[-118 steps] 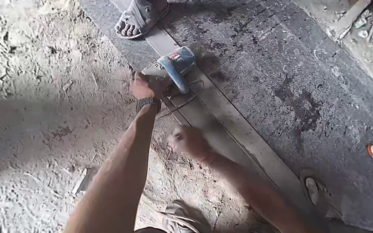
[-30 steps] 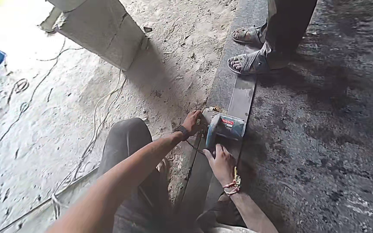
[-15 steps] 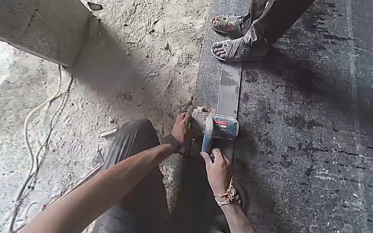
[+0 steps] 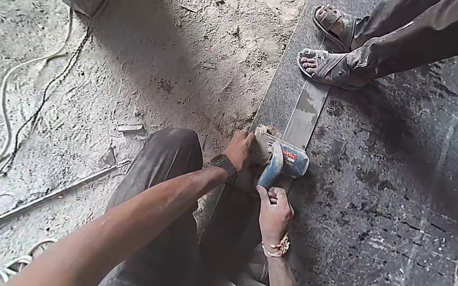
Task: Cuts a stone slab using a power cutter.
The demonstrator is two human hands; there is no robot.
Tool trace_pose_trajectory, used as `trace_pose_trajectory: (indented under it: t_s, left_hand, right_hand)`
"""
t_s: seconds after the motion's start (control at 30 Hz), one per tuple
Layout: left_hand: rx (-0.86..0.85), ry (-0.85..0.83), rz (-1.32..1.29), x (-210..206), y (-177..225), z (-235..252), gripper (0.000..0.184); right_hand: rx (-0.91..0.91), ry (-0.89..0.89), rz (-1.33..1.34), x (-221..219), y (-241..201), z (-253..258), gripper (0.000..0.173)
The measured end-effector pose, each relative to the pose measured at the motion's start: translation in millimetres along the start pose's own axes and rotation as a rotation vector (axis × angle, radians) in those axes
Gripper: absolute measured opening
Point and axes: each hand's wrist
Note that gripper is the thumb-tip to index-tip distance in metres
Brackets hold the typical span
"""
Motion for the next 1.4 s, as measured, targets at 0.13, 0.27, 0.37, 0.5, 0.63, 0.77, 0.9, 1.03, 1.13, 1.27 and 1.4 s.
trace_pose_trajectory:
  t_s: [0.13, 0.27, 0.37, 0.5, 0.63, 0.77, 0.9, 1.03, 1.13, 1.27, 1.4]
  left_hand:
    - [-0.008, 0.033, 0.006, -1.6, -0.5, 2.5, 0.062]
    - [0.013, 0.024, 0.010, 0.7, 1.0, 6.0, 0.061]
    - [0.009, 0.038, 0.002, 0.9, 1.2, 8.3, 0.062]
    - [0.011, 0.047, 0.005, 1.0, 1.5, 11.8, 0.064]
    - [0.000, 0.066, -0.009, 2.9, 4.3, 14.4, 0.061]
    - [-0.016, 0.076, -0.007, 3.1, 3.5, 17.4, 0.059]
    - [-0.011, 0.077, -0.010, 3.9, 3.9, 20.8, 0.060]
    - [-0.004, 0.074, -0.011, 4.8, 3.8, 24.1, 0.060]
    - [-0.015, 0.077, -0.016, 6.6, 4.4, 26.2, 0.060]
    - [-0.011, 0.082, -0.014, 7.6, 5.7, 29.6, 0.062]
    - [-0.025, 0.092, -0.011, 8.6, 5.6, 32.0, 0.062]
  right_hand:
    - [-0.018, 0.007, 0.026, -1.7, 0.3, 2.2, 0.041]
    - [-0.007, 0.026, 0.056, -4.8, 1.1, 5.4, 0.040]
    - [-0.013, 0.035, 0.058, -5.7, 1.5, 7.0, 0.040]
    - [-0.025, 0.039, 0.061, -7.2, 0.4, 9.9, 0.040]
    - [-0.032, 0.043, 0.058, -8.0, -1.0, 13.4, 0.040]
    - [-0.031, 0.052, 0.064, -9.6, -2.0, 16.2, 0.040]
    - [-0.029, 0.053, 0.063, -11.2, -2.5, 18.6, 0.040]
    - [-0.029, 0.065, 0.067, -12.4, -3.7, 22.3, 0.038]
    - [-0.036, 0.065, 0.067, -12.9, -5.1, 24.8, 0.038]
    - [-0.048, 0.066, 0.073, -13.9, -6.6, 27.7, 0.037]
    - [-0.048, 0.070, 0.070, -14.2, -9.4, 30.5, 0.037]
Point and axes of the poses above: each hand's wrist, its own z-axis towards the middle knuckle, its own x-axis out of the back of the hand, y = z × x, and after that the axes turned 5 degrees about -x, right-handed
